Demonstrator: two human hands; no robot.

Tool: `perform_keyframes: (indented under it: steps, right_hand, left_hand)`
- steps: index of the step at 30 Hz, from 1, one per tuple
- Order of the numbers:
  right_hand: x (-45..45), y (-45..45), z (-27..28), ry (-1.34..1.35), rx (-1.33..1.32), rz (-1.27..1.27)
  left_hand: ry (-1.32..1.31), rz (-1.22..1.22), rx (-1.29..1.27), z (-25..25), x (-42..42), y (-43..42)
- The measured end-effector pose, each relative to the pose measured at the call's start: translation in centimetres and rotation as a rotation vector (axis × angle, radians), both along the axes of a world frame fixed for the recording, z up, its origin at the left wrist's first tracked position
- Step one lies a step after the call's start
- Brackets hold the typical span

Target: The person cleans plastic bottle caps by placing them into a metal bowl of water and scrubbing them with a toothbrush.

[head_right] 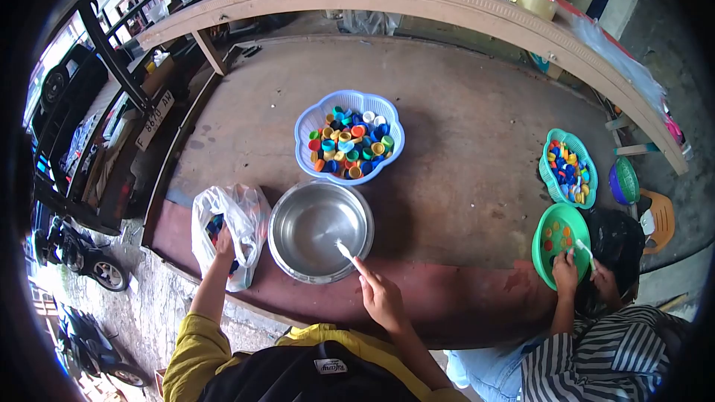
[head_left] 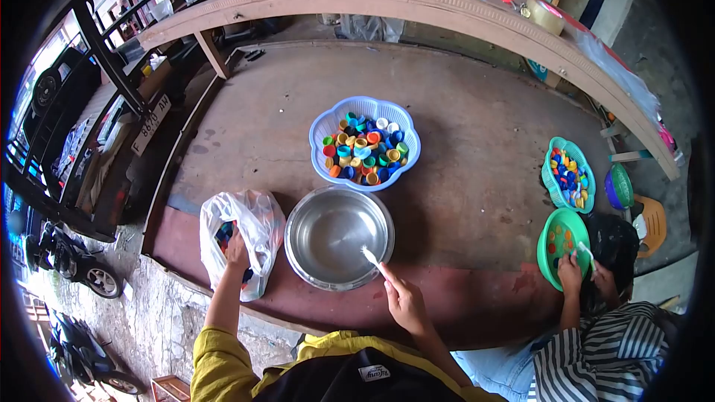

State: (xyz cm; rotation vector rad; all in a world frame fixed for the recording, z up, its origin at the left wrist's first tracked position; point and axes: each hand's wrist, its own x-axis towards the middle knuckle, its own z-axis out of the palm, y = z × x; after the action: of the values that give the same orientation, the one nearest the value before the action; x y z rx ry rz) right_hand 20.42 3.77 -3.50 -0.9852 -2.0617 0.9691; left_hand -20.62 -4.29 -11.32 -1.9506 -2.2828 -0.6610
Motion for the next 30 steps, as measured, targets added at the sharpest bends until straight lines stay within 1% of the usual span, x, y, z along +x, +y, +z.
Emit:
perform_keyframes:
  steps: [4,6,8,11,12,13,15,16,18,19,21,22,23,25,26,27,29,30]
  right_hand:
    - [0.3,-0.2,-0.1,-0.033,-0.009,0.005]
    - [0.4,-0.2,0.2,-0.029,-0.018,-0.008]
    - [0.5,-0.2,0.1,-0.012,-0.006,-0.028]
    - [0.4,0.0,0.0,-0.034,-0.014,-0.020]
    - [0.2,0.2,0.1,-0.005,0.019,0.003]
    - [0.0,0.3,0.1,0.000,0.025,0.007]
    - [-0.5,0.5,0.0,0.012,0.037,0.015]
    - [-0.6,0.5,0.3,-0.003,0.013,0.024]
    - [-1.0,0.4,0.2,0.024,0.048,0.002]
    - [-1.3,0.4,0.2,0.038,0.063,-0.001]
    - [-1.6,0.4,0.2,0.071,0.058,0.008]
    - [-1.6,0.4,0.3,0.088,0.056,0.007]
    - [-1.6,0.2,0.4,0.093,0.052,0.010]
    - [-1.7,0.4,0.6,0.103,0.050,0.008]
    - [-1.4,0.5,0.4,0.065,0.053,0.007]
    - [-1.4,0.7,0.4,0.072,0.047,0.008]
    - [-1.3,0.9,0.5,0.088,0.037,0.009]
    - [-1.3,1.0,0.5,0.094,0.033,0.013]
  left_hand:
    - [0.038,-0.050,0.055,-0.9,-1.2,0.4]
    - [0.009,0.041,0.029,-0.5,-1.2,0.6]
    - [-0.025,0.116,-0.011,1.1,-0.4,0.5]
    - [-0.179,0.209,0.012,2.7,0.2,0.3]
    - [-0.200,0.239,0.036,3.6,0.5,0.0]
    - [-0.333,0.263,0.071,4.1,0.7,-0.3]
    - [-0.405,0.356,0.135,3.5,0.1,-1.0]
    - [-0.628,0.433,0.149,3.2,-0.1,-1.2]
    - [-1.072,0.582,0.189,3.2,-0.6,-1.4]
    - [-1.319,0.535,0.341,3.8,0.5,-1.3]
    - [-1.644,0.656,0.425,5.1,0.8,-1.5]
    - [-1.829,0.530,0.524,5.0,0.8,-1.8]
    - [-1.891,0.487,0.529,5.3,1.0,-2.1]
    - [-2.016,0.388,0.534,9.2,3.5,-1.0]
    - [-1.945,0.321,0.471,9.8,4.1,-0.6]
    - [-1.952,0.338,0.459,11.0,5.3,0.2]
    - [-1.861,0.444,0.333,12.0,8.2,2.4]
    - [-1.797,0.366,0.284,11.5,9.3,3.8]
